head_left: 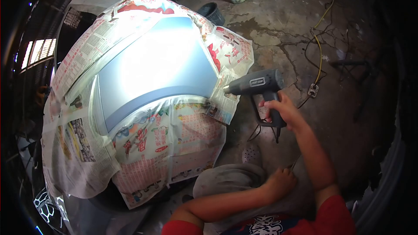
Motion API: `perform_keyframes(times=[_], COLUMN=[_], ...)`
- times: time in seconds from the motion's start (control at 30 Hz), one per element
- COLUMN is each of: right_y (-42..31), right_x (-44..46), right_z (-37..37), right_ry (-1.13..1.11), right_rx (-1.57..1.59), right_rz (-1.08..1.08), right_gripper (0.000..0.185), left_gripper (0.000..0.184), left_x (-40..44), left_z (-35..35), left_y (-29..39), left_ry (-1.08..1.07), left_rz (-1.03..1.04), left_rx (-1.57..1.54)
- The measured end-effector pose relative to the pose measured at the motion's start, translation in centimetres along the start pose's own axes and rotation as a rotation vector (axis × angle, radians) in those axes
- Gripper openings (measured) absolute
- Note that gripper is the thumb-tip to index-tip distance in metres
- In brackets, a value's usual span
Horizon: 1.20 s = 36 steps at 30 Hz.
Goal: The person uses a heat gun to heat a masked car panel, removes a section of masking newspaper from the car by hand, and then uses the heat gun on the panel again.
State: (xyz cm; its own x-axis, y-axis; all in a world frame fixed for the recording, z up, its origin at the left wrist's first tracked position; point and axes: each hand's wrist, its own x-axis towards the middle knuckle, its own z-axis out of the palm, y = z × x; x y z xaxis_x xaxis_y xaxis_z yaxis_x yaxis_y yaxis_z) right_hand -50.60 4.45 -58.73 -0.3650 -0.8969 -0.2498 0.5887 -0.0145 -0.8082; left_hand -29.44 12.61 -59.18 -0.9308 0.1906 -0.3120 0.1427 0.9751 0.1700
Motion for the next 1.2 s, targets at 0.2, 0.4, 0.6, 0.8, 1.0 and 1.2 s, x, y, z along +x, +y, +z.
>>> perform_keyframes(times=[0.2, 0.4, 0.6, 0.8, 1.0, 1.2], right_y=[-2.2, -3.3, -3.2, -4.5, -4.4, -5.2], right_x=[-1.8, -2.9, -6.6, -8.9, -9.5, -10.1], right_z=[1.3, 3.5, 7.3, 9.1, 13.1, 17.5], right_ry=[-0.377, -0.125, -0.269, -0.323, -0.479, -0.706], right_rx=[-0.071, -0.093, -0.206, -0.762, -0.777, -0.63], right_rz=[-0.017, -0.209, -0.401, -0.591, -0.559, -0.741], right_gripper=[0.047, 0.044, 0.048, 0.06, 0.062, 0.06], left_gripper=[0.021, 0.02, 0.023, 0.026, 0.026, 0.026], left_x=[-0.1, 0.2, 0.5, 2.0, 2.4, 3.1], left_z=[0.7, -1.2, 0.5, 3.3, 5.6, 7.0], left_y=[1.1, -0.3, -0.4, 0.6, 0.0, -0.6], left_ry=[-0.037, -0.023, -0.086, -0.177, -0.164, -0.06], left_rz=[-0.017, -0.074, -0.076, -0.115, -0.136, -0.087], left_rx=[-0.019, -0.03, 0.0, 0.017, -0.188, -0.229])
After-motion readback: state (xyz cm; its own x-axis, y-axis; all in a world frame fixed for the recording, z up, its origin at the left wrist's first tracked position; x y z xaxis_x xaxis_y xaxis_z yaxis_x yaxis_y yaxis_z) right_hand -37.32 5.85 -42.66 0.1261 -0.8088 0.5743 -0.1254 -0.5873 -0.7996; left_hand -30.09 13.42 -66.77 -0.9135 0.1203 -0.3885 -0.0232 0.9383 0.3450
